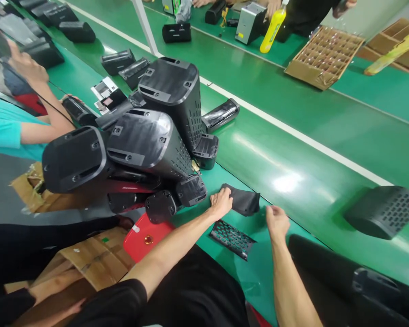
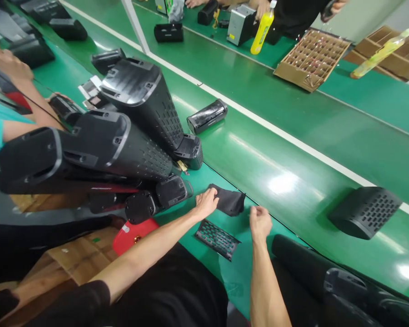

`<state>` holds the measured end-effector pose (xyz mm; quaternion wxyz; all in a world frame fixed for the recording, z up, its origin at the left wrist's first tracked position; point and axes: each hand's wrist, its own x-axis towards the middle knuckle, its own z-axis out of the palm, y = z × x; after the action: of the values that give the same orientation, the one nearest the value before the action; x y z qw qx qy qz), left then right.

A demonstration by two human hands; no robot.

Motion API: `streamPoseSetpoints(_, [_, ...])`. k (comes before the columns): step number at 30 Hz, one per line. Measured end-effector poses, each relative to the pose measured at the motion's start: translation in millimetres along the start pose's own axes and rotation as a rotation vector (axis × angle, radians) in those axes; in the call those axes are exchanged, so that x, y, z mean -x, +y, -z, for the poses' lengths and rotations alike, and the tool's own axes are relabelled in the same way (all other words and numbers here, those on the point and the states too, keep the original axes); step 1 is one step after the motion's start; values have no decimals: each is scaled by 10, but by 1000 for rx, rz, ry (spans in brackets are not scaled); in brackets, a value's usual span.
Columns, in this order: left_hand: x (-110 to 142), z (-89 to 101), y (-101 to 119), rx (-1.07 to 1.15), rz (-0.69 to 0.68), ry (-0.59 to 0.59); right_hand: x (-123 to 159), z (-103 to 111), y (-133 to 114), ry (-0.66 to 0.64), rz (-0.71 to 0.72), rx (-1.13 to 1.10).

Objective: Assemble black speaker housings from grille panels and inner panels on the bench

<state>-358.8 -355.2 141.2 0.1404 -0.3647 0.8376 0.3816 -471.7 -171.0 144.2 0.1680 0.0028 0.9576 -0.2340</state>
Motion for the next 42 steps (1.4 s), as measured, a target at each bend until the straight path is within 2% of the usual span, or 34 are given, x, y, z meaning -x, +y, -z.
streamPoseSetpoints(2, [-12, 26, 2, -9, 0, -13, 118, 37, -8, 65, -14, -30])
streamPoseSetpoints(3, [-16, 38, 4, -14, 1, -18, 202, -14, -55, 56, 13, -55])
streamPoseSetpoints(7, [-17, 69, 7, -43, 0, -25, 476, -485, -367, -127, 149, -142])
streamPoseSetpoints(9, [-14, 72, 4, -56, -7, -27, 483, -674, -461, -160, 141, -148])
streamPoseSetpoints(11, [-16, 67, 1, -65, -11, -29, 416, -744, -464, -170, 118, -154])
streamPoseSetpoints(18, [-45, 62, -1, -81, -10, -23, 195, -638, -220, -297, 57, -345])
streamPoseSetpoints(22, [-57, 67, 12, -106, -11, -20, 137, -662, -132, -302, -30, -481])
streamPoseSetpoints(28, [-29, 81, 80, -148, -44, -24, 29, -573, 24, -109, -189, -738])
streamPoseSetpoints(35, [-76, -61, 79, -365, -317, -52, -283, -278, 389, 164, -446, -1030])
streamPoseSetpoints(39, [-132, -122, 92, -382, -306, -33, -576, -72, 491, 262, -524, -1202])
streamPoseSetpoints(42, [-166, -117, 116, -379, -299, -28, -760, 107, 500, 252, -496, -1369])
